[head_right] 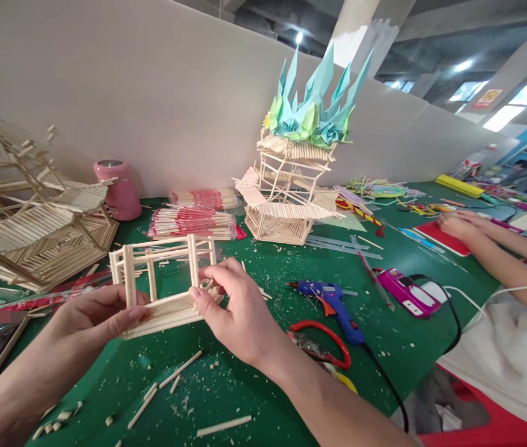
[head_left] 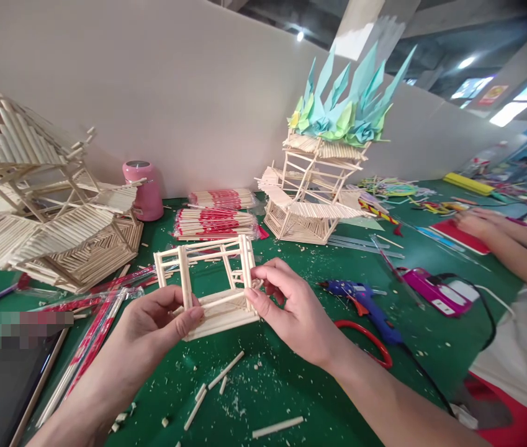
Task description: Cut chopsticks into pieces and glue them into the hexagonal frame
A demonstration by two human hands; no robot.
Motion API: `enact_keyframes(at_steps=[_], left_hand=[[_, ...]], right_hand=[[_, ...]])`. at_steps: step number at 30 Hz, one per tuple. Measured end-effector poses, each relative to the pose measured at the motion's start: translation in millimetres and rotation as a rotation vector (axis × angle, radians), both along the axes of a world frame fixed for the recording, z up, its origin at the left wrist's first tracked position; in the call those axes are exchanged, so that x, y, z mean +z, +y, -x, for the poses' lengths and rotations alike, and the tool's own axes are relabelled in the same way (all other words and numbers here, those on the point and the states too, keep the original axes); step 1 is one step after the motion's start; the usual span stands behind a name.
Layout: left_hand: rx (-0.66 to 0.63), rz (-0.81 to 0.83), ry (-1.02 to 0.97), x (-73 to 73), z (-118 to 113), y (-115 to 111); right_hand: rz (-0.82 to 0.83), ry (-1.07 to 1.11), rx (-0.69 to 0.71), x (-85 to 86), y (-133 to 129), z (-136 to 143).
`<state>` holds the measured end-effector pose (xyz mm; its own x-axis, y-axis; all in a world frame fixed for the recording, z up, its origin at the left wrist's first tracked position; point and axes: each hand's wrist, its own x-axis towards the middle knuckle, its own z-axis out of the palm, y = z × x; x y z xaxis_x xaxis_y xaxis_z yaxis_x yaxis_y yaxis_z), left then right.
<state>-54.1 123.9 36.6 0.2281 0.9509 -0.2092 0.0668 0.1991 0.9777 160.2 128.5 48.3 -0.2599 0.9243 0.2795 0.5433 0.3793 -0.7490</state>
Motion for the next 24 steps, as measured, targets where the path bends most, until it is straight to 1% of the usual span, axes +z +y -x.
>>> enact_keyframes(at_steps=[3, 5, 6, 8, 10, 12, 14, 20, 24], left_hand=[[-0.007, -0.012, 0.015, 0.6, 0, 1], [-0.017, -0.021, 0.021, 0.7, 0, 1], [-0.026, -0.021, 0.016, 0.7, 0, 1], [-0.044, -0.019, -0.004, 0.4, 0, 2], [-0.048, -0.026, -0.018, -0.4, 0, 1], [-0.042, -0.044, -0.013, -1.8, 0, 1], [-0.032, -0.058, -0.006, -3.4, 0, 1], [-0.028, -0.032, -0.073, -5.3, 2, 2], [-0.023, -0.033, -0.089, -4.2, 2, 1]], right_hand=[[-0.095, -0.030, -0.042, -1.5, -4, 1], [-0.245, -0.048, -0.079, 0.7, -6, 2], [-0.337, -0.064, -0.076, 3.1, -7, 4], [-0.492, -0.155, -0.015, 9.9, -7, 7], [-0.570, -0.311, 0.068, 17.5, -6, 11], [-0.598, -0.449, 0.099, 23.3, -3, 15], [-0.604, -0.500, 0.098, 25.8, -1, 18], [-0.510, -0.438, 0.108, 21.3, 1, 19], [-0.495, -0.416, 0.099, 19.6, 0, 18]])
